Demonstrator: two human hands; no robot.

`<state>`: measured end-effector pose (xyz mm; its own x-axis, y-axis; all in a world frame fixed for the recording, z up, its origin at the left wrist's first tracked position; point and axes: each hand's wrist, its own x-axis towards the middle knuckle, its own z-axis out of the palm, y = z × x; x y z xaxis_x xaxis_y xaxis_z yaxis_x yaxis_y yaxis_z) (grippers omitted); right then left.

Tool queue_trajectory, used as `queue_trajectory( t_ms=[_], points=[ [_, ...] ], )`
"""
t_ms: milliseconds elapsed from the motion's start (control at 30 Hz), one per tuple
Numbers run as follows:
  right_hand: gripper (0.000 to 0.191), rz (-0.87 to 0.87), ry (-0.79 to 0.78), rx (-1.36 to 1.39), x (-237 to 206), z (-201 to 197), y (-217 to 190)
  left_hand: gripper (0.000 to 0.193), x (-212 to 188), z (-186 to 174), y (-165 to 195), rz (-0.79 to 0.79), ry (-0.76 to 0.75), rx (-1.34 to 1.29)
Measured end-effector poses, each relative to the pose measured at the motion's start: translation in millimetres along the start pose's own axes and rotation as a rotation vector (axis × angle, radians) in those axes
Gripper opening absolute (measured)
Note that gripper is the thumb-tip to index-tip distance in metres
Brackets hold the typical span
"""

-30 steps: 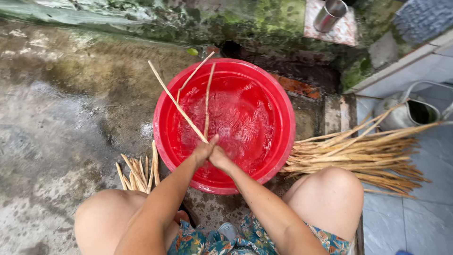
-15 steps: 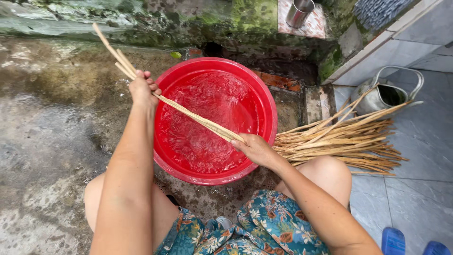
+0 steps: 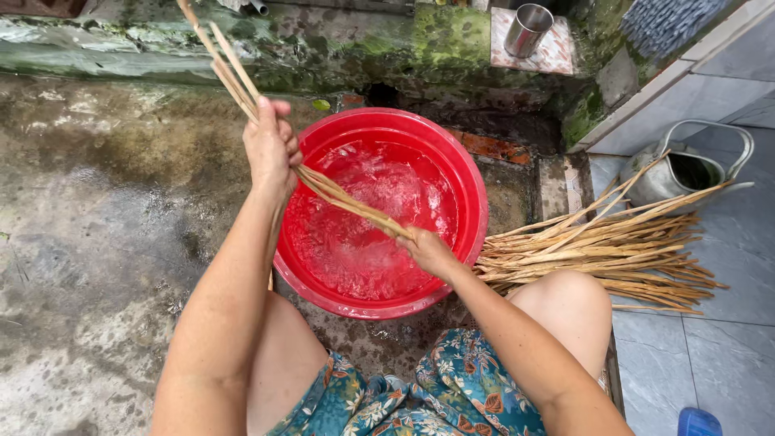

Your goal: The person sits on the ground and repeatedly washes thin wooden sticks in a red basin of water. They pick up small bundles, scrub them by hand, rinse them, and place them on the floor beside the basin.

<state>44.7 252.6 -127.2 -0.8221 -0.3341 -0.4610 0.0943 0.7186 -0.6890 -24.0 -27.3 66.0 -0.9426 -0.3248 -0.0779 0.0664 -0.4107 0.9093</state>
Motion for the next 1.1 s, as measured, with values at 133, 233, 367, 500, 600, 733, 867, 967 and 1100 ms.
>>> queue_trajectory(
  t_ms=[133, 233, 367, 500, 600, 733, 867, 967, 1100],
  points=[
    [0.048, 0.144, -0.321, -0.325, -4, -11, -19, 0.041, 1, -2, -13, -0.084, -0.101, -0.003],
    [0.069, -0.270, 0.030, 0.078, -7, -45, -43, 0.036, -11, 11, -33, -0.135, -0.286, 0.238],
    [0.066, -0.475, 0.222, 0.672, -15, -85, -68, 0.040, -49, 35, -69, -0.246, -0.597, 0.437],
    [0.043, -0.624, 0.222, 0.854, -16, -94, -74, 0.032, -75, 55, -103, -0.357, -0.779, 0.498],
    [0.034, -0.542, 0.442, 1.016, -13, -102, -72, 0.018, -79, 48, -114, -0.320, -0.813, 0.476],
    [0.032, -0.510, 0.536, 1.033, -8, -94, -77, 0.024, -76, 33, -116, -0.283, -0.734, 0.511],
    [0.016, -0.353, 0.381, 0.917, 4, -63, -83, 0.041, -86, 34, -113, -0.172, -0.550, 0.666],
    [0.026, -0.280, 0.519, 1.036, 21, -76, -69, 0.045, -105, 38, -107, -0.278, -0.555, 0.771],
    [0.030, -0.236, 0.835, 1.215, 22, -137, -31, 0.041, -118, 33, -96, -0.242, -0.680, 0.750]
  ],
)
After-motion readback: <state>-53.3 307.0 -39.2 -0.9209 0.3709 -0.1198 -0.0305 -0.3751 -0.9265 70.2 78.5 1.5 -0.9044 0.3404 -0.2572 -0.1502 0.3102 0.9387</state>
